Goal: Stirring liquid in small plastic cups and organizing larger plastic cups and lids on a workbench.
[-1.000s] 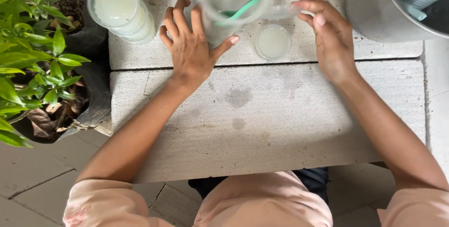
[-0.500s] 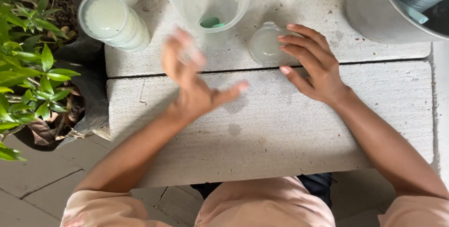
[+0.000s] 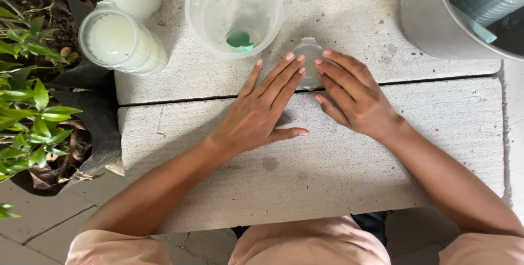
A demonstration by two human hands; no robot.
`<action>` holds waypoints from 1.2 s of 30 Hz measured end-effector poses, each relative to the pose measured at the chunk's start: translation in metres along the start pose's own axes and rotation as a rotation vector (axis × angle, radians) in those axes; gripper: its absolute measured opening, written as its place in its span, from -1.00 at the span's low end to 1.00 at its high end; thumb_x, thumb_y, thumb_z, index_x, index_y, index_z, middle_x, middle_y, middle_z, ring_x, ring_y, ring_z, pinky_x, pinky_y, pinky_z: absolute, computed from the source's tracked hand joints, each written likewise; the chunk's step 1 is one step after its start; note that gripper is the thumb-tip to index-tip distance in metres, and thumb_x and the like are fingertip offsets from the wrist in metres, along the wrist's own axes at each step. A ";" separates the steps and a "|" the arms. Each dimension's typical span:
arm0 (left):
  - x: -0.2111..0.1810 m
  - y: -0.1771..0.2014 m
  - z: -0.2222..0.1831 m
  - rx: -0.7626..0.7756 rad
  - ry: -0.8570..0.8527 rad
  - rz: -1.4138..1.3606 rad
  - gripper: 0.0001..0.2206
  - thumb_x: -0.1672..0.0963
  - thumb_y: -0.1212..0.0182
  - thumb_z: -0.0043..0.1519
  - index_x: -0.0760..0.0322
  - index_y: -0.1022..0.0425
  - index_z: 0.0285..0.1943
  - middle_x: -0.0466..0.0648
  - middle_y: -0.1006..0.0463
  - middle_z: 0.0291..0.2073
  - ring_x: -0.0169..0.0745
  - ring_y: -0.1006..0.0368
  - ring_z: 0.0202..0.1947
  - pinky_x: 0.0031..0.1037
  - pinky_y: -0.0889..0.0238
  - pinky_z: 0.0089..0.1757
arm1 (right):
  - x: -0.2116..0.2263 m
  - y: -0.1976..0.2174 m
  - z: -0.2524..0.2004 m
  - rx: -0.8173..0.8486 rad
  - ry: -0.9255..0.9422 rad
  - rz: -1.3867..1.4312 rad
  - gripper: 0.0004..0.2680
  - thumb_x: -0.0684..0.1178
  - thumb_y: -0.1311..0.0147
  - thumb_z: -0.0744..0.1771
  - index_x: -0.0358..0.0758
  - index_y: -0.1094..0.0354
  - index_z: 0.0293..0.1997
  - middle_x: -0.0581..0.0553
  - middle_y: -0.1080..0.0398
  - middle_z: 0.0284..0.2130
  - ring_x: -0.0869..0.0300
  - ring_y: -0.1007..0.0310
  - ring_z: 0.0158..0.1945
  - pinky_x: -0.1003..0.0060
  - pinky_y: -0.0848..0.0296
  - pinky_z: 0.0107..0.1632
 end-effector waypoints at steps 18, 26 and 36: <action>-0.005 0.005 0.001 -0.068 -0.057 0.175 -0.27 -0.21 0.32 0.45 0.42 -0.20 0.53 0.13 -0.05 0.52 0.02 0.06 0.54 -0.15 0.05 0.39 | 0.006 0.000 0.006 0.031 -0.055 0.082 -0.71 -0.17 -0.12 0.42 -0.81 -0.32 0.11 -0.61 -0.29 0.18 -0.37 -0.30 0.32 -0.13 -0.43 0.37; -0.009 0.002 0.000 -0.075 -0.071 0.269 -0.25 -0.26 0.39 0.43 0.31 -0.13 0.57 0.15 -0.07 0.51 0.07 0.02 0.52 -0.07 0.04 0.38 | -0.011 -0.002 -0.001 -0.021 -0.172 0.269 -0.66 -0.19 -0.08 0.44 -0.65 -0.14 0.32 -0.56 -0.16 0.31 -0.34 -0.15 0.44 -0.16 -0.26 0.51; -0.006 0.003 -0.002 -0.080 -0.070 0.203 -0.27 -0.24 0.37 0.44 0.30 -0.11 0.58 0.15 -0.06 0.52 0.06 0.05 0.53 -0.05 0.09 0.39 | -0.007 -0.023 -0.003 0.219 -0.193 -0.042 -0.44 0.22 0.01 0.46 -0.69 -0.15 0.38 -0.60 -0.06 0.41 -0.36 0.09 0.53 -0.25 0.18 0.53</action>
Point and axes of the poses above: each hand's wrist, its own z-axis towards the middle knuckle, its own y-axis out of the back of the hand, x = y × z, the point moved 10 cm from there along z, towards the middle knuckle
